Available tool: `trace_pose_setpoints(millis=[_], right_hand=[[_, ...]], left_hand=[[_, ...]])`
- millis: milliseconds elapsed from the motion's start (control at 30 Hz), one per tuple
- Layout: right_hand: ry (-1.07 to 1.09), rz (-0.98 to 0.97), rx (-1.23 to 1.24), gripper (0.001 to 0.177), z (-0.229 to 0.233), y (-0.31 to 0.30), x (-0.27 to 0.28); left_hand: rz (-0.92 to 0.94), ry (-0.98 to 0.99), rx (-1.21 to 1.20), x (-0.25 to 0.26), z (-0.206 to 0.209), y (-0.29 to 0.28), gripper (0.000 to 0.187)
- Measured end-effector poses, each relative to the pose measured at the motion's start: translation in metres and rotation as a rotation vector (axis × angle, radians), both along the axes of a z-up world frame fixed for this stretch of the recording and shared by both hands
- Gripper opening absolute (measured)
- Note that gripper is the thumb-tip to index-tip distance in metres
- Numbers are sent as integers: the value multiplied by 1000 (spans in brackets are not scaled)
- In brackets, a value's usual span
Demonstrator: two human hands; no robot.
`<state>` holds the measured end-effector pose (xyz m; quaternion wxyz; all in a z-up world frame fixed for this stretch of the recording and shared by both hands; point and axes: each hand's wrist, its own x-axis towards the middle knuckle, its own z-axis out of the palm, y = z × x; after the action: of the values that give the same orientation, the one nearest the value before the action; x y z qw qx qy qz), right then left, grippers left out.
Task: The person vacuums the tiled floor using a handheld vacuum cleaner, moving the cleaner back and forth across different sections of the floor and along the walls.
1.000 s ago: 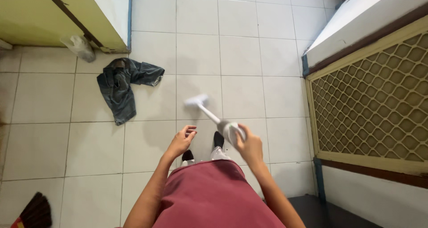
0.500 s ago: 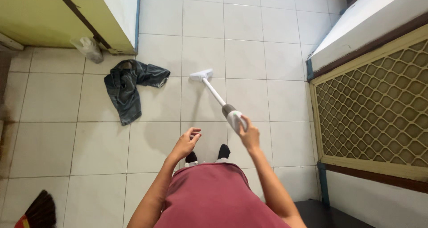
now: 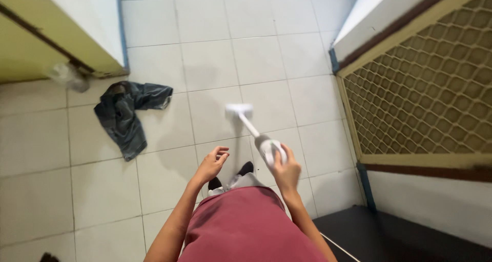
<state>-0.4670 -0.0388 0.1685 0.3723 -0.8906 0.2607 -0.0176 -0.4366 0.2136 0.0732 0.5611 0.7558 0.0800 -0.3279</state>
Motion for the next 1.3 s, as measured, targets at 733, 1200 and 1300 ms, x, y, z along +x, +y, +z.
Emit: trace_pose_setpoints(millis=[733, 1200, 1300], right_hand=[[-138, -45, -116, 33, -44, -117, 76], [51, -193, -108, 32, 20, -164, 60], [-43, -307, -115, 31, 27, -142, 55]], left_hand=[[-151, -35, -40, 117, -20, -123, 36], [-303, -38, -72, 162, -45, -190, 37], [-337, -27, -108, 178, -55, -203, 37]])
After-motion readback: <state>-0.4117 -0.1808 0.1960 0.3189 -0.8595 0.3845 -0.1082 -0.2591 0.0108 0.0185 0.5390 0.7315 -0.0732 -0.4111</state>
